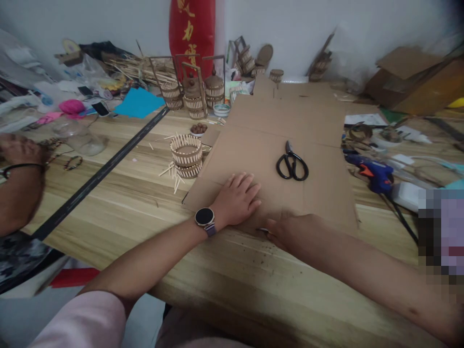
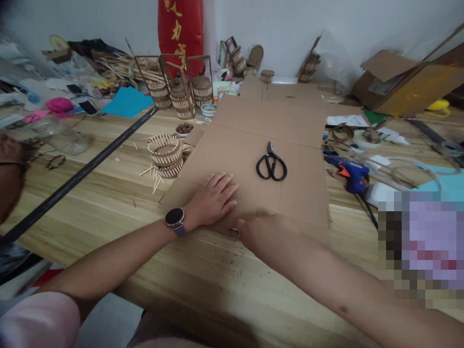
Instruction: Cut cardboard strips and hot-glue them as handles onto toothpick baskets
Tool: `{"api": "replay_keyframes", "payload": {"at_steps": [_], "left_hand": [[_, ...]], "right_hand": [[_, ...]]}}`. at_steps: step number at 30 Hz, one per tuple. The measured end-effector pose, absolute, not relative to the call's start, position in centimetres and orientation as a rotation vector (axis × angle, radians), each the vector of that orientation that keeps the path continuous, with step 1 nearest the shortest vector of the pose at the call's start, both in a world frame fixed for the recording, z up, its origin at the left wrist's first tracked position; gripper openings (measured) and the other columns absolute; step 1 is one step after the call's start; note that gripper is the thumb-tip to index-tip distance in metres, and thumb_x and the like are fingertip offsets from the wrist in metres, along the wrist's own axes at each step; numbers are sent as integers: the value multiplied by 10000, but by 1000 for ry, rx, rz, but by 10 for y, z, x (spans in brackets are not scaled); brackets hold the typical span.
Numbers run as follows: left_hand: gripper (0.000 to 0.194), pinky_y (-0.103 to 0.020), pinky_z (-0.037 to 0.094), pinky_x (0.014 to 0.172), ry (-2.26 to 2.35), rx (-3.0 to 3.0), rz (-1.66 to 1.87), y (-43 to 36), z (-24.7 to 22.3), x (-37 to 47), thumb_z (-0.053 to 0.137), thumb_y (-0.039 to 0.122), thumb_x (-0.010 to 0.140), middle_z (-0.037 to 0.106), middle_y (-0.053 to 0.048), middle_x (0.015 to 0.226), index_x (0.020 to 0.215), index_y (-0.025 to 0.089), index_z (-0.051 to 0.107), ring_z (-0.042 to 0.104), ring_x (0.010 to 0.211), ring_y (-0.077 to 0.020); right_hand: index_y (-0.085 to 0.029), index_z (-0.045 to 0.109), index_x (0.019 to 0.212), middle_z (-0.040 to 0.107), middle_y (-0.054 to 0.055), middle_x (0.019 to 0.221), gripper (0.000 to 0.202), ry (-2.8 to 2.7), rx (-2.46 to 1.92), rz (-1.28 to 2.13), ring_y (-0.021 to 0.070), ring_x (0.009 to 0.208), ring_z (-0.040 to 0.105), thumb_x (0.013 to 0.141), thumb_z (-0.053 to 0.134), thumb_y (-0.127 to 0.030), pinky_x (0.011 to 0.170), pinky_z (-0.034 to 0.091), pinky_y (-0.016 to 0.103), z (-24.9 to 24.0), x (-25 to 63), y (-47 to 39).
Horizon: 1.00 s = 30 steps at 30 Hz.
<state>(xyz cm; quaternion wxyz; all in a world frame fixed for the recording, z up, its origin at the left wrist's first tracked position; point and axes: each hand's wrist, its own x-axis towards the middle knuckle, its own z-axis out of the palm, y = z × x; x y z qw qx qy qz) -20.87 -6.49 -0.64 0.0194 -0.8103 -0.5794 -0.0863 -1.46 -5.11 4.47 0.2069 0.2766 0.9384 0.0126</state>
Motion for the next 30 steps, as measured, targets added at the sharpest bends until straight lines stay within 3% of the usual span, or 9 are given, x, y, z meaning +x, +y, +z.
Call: {"api": "replay_keyframes", "payload": {"at_steps": [12,30], "left_hand": [[531,-566,310,1232,-1827,-2529,-257,-65,-4,-208,425,448,1056,430,-189,1607,1474,136,526,367,1500,-366],[526,-564,317,1222,-1812,-2515,-261,-65,-5,-209,401,453,1057,443,-182,1598,1461,142,529,379,1490,-358]], "right_hand": [[-264,744,1092,793,47,787,260,2620,766,52,250,674,757,947,556,-160,430,324,276,45,-5,-51],[-272,666,1269,818,81,880,322,2417,817,-92,297,792,799,1015,478,-208,457,293,268,70,-2,-52]]}}
